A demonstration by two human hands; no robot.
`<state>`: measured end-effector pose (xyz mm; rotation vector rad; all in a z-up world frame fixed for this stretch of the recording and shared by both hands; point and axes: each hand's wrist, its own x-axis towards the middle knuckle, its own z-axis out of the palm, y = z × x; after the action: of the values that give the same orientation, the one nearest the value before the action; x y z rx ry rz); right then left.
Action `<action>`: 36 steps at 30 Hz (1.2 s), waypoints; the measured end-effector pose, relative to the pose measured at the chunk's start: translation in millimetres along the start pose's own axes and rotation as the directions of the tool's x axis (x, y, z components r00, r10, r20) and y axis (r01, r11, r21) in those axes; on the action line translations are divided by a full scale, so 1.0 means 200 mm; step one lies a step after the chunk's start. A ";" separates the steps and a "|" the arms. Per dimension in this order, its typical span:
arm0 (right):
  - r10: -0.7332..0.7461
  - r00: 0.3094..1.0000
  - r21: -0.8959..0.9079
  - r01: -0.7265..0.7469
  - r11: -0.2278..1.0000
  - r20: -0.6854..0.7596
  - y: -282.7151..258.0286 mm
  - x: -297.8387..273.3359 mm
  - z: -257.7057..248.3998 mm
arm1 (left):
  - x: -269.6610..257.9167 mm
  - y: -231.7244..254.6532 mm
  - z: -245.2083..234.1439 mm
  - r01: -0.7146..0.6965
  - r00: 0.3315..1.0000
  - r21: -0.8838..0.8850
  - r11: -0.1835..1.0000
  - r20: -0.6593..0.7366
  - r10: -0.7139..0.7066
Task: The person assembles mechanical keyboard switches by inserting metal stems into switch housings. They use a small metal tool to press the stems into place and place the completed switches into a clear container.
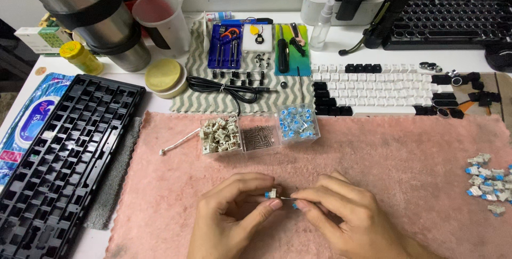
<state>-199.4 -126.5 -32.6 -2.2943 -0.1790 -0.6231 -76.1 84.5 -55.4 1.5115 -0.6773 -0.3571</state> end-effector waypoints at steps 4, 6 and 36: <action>-0.045 0.999 0.006 0.045 0.999 0.007 0.02 -0.02 -0.02 | 0.01 0.05 0.00 -0.082 0.997 0.074 0.994 -0.001 0.082; 0.020 1.000 0.011 -0.020 1.000 -0.005 0.03 -0.04 -0.02 | 0.01 0.06 -0.01 -0.125 0.990 0.091 0.988 0.070 0.118; 0.138 0.949 0.027 -0.152 0.988 0.283 0.05 -0.10 -0.05 | -0.02 0.09 -0.05 -0.440 0.858 0.179 0.880 0.374 0.352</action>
<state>-218.1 -139.3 -43.2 -2.3157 -0.1553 -0.2139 -77.6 95.8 -37.0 1.5195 -1.3291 -0.2070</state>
